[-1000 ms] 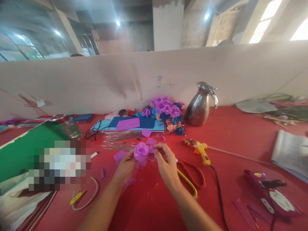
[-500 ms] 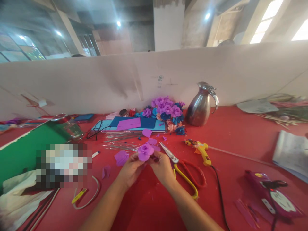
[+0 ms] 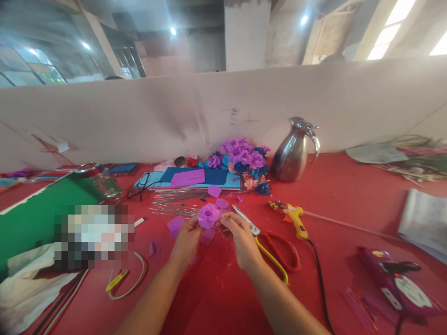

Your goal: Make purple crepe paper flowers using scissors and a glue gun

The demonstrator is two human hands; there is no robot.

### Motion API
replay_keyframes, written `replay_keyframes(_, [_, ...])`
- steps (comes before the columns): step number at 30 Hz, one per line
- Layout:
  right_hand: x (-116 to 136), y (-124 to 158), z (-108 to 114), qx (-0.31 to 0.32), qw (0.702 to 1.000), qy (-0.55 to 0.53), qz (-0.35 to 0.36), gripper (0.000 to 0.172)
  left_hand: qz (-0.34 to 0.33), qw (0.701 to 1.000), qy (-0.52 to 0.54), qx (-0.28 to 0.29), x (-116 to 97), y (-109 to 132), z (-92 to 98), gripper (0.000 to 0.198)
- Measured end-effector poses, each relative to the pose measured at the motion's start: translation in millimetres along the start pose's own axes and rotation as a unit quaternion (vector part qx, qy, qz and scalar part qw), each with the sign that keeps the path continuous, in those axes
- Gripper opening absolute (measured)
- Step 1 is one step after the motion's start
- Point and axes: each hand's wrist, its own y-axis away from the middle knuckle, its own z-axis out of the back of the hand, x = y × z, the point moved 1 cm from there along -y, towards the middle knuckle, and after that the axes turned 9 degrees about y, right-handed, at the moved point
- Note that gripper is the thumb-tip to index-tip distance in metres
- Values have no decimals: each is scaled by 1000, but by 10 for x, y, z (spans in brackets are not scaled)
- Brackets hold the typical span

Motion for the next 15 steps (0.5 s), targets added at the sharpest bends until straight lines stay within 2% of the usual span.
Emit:
replay_keyframes(5, [-15,-16,14,-7,999,-48,-23,24,-14,998,-10,52,-34,22,-22,20])
replay_keyframes(15, [5,12,-11,8,996,-90,-6,18,6,995,33,98,-6,25,-14,26])
